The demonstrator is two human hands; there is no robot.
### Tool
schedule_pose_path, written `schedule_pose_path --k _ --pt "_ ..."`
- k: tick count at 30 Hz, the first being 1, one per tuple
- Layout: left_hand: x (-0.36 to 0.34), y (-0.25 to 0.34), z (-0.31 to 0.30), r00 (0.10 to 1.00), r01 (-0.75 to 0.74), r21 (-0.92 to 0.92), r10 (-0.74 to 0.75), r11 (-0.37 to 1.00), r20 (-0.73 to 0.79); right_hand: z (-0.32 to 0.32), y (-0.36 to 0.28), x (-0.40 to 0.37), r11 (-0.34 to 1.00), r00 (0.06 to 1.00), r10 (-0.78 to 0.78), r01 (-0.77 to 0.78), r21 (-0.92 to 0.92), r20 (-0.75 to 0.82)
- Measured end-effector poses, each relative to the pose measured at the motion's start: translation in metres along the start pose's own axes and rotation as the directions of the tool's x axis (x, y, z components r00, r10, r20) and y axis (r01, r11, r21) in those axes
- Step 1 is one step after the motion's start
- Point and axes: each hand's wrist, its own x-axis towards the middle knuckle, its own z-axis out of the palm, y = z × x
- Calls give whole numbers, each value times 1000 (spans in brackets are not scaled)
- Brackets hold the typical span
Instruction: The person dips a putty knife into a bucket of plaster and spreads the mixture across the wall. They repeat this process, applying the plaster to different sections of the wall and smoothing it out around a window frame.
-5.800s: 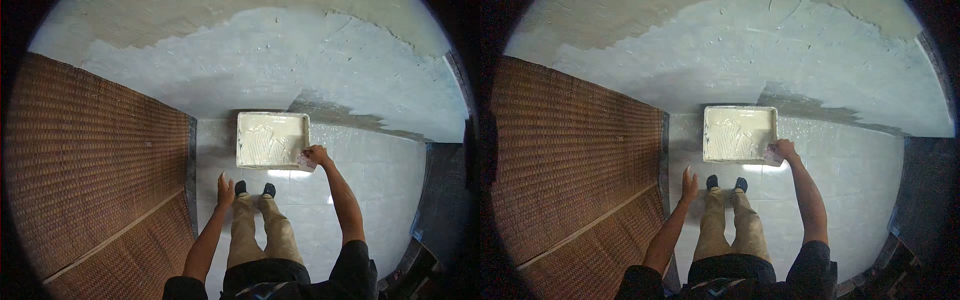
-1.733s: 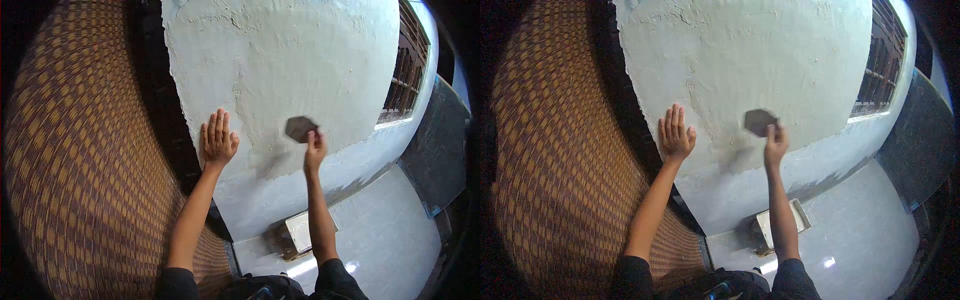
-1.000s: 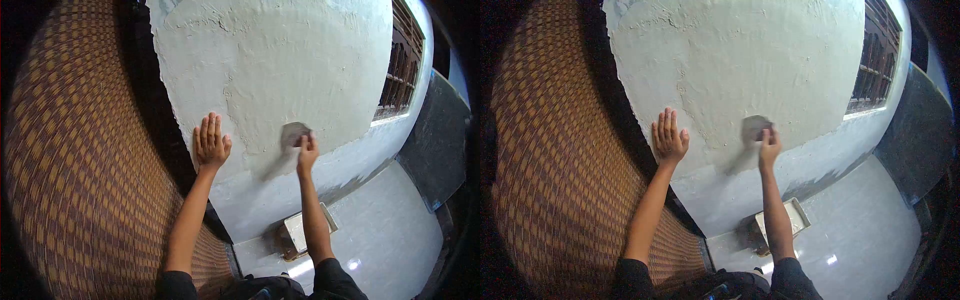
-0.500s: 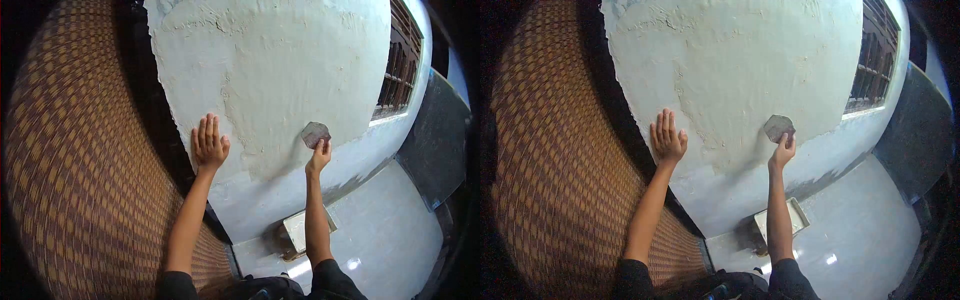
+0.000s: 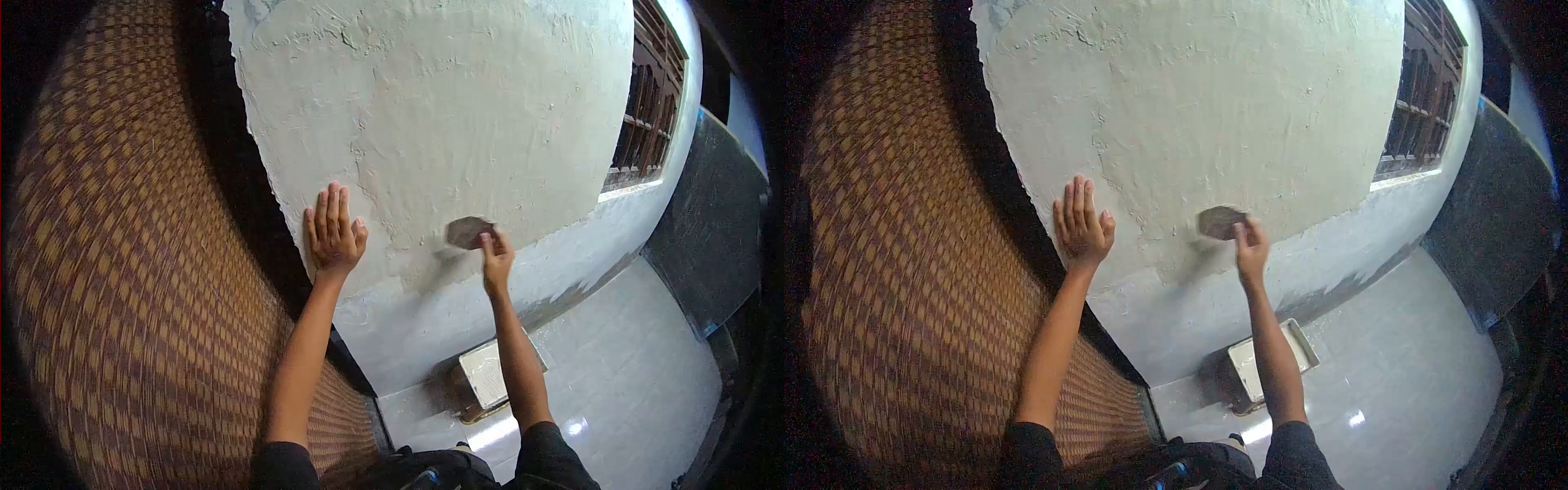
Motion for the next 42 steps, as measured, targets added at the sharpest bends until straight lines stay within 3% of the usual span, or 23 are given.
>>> schedule_pose_path --k 3,5,7,9,11,13,16,17,19,21,22,23,26,27,29,30,32,33,35,38,39,41,42 --pt "1 0 -3 1000 -3 -6 3 1000 9 15 5 -2 998 996 -53 51 23 66" --pt "1 0 -4 1000 -7 14 6 1000 15 6 -7 7 999 969 -1 11 40 -245" --pt "2 -1 -3 1000 -6 14 6 1000 6 -2 -10 14 979 885 -42 129 158 -463" --pt "1 1 -3 1000 -5 6 5 1000 3 -4 -9 10 959 935 -35 131 253 -352" --pt "2 0 -4 1000 -8 17 8 1000 -11 7 -3 -5 998 994 -9 16 68 -105" --pt "1 1 -4 1000 -10 12 10 1000 -2 16 3 -10 992 987 -95 104 -66 127" --pt "1 0 -2 1000 -11 13 11 1000 -3 10 -13 9 1000 942 -11 19 18 -334" --pt "1 -1 0 1000 -9 15 9 1000 -11 2 -12 16 980 919 -38 111 165 -392" --pt "0 -1 -1 1000 1 7 -2 1000 3 -5 -14 17 969 944 -22 101 224 -330" --pt "1 -1 -2 1000 8 -10 -8 1000 16 1 -4 8 999 996 -47 47 8 -79" --pt "1 -1 -3 1000 2 10 -3 1000 29 4 3 5 992 989 -118 120 -24 92" --pt "0 0 -5 999 -4 31 3 1000 41 3 7 10 947 967 -160 207 -244 200" --pt "0 -1 -1 1000 -8 41 8 999 8 14 -28 25 998 961 -45 52 19 -273" --pt "1 -2 0 1000 -3 48 3 999 1 25 -44 29 975 915 -186 218 52 -357" --pt "-1 -1 0 1000 -6 17 6 1000 -3 38 -60 22 978 964 -186 201 63 -188" --pt "-1 0 -2 1000 6 -1 -6 1000 10 41 -57 19 953 957 -287 289 -95 40" --pt "2 0 -6 1000 7 11 -8 1000 18 61 -80 11 834 818 -397 510 -208 415" --pt "2 1 -7 1000 5 23 -6 1000 26 78 -89 11 795 737 -473 593 -126 483" --pt "2 2 -6 1000 0 25 0 1000 16 89 -105 18 728 713 -414 633 -264 567" --pt "1 0 -6 1000 -9 38 8 999 5 82 -91 48 857 899 -426 437 -274 101" --pt "1 1 -5 1000 -5 44 5 999 9 83 -106 50 954 952 -300 299 -25 -55" --pt "-1 0 -3 1000 2 21 -2 1000 -1 85 -129 45 939 946 -308 320 130 -100" --pt "-1 0 -3 1000 5 12 -5 1000 0 80 -110 41 928 926 -373 372 28 60"
